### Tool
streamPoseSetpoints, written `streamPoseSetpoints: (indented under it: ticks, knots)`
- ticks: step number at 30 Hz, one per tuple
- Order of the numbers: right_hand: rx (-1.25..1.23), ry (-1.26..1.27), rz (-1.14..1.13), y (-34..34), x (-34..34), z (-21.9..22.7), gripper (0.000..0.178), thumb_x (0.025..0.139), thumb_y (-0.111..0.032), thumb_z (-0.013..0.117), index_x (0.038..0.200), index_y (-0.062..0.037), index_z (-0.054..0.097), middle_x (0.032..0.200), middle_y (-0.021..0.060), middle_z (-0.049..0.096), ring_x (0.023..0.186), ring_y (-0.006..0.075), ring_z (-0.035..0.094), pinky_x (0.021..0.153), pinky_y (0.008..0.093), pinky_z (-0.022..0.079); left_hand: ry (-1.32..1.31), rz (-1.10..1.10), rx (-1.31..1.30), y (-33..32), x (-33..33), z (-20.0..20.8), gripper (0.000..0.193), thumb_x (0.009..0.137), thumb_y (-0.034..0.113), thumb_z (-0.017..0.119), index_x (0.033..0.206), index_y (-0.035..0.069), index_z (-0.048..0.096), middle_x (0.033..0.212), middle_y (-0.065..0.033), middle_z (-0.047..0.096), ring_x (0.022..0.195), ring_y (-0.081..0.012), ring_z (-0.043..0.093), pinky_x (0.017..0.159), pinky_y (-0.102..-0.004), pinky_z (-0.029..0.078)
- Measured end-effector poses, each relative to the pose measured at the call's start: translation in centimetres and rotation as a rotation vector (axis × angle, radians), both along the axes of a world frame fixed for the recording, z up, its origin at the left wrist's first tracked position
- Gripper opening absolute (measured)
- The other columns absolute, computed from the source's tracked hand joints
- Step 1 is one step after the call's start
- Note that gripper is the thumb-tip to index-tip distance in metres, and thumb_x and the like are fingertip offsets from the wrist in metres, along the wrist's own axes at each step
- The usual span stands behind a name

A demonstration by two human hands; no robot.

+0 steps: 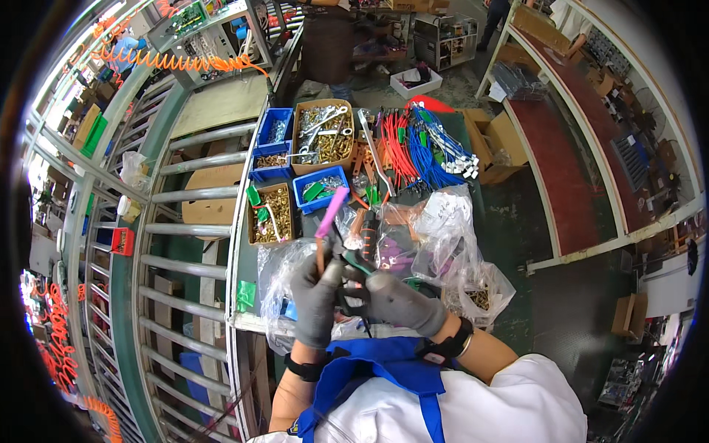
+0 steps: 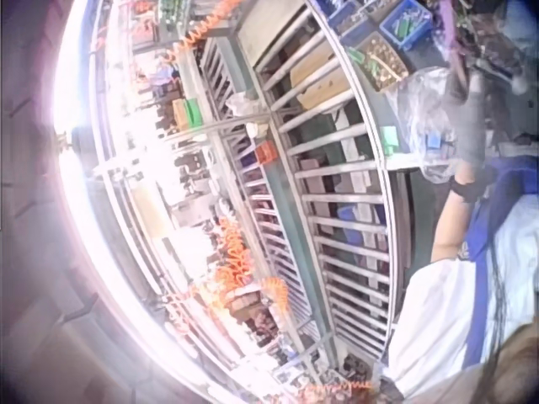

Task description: The recorder is assembling electronic wire components, involving stripping wire, attaching connectors, and applying heat-shrink tubing using a heat gun.

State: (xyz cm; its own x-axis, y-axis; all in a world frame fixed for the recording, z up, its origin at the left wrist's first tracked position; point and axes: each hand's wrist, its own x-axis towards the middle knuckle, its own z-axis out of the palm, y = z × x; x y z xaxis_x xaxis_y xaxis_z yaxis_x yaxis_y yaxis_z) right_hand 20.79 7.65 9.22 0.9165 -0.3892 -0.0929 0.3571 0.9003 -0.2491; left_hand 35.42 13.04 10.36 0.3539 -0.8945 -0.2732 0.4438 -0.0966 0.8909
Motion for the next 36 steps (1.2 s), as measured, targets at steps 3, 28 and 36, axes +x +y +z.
streamPoseSetpoints:
  ticks: [3,28,36]
  knots:
    - [-0.919,0.407,0.002,0.5,-0.8,-2.7,0.046,0.086,-0.009,0.054,0.131,-0.0083,0.043,0.12,0.0076,0.053,0.109,0.0176,0.055,0.088,0.0354,0.049,-0.33,0.084,-0.131,0.0,-2.0,-1.1,0.034,0.09,0.017,0.063,0.116,-0.004,0.057,0.086,-0.0019,0.06,0.075,-0.008,0.055,0.069,-0.0237,0.047]
    - [-0.631,0.458,0.283,0.2,-2.5,5.2,0.061,0.074,-0.01,0.056,0.132,0.0012,0.04,0.122,0.0116,0.052,0.102,0.018,0.056,0.092,0.0328,0.047,-0.404,0.304,-0.178,1.6,-1.0,-1.1,0.026,0.095,0.015,0.055,0.112,-0.005,0.06,0.088,-0.0054,0.064,0.077,-0.01,0.059,0.071,-0.0247,0.049]
    - [-0.657,0.439,0.268,0.3,-2.4,4.5,0.064,0.077,-0.005,0.049,0.14,-0.005,0.036,0.119,0.007,0.055,0.102,0.0119,0.054,0.079,0.0248,0.047,-0.424,0.353,-0.158,1.5,-1.2,-0.8,0.025,0.095,0.018,0.055,0.103,-0.005,0.063,0.079,-0.0038,0.063,0.072,-0.0086,0.057,0.067,-0.0236,0.046]
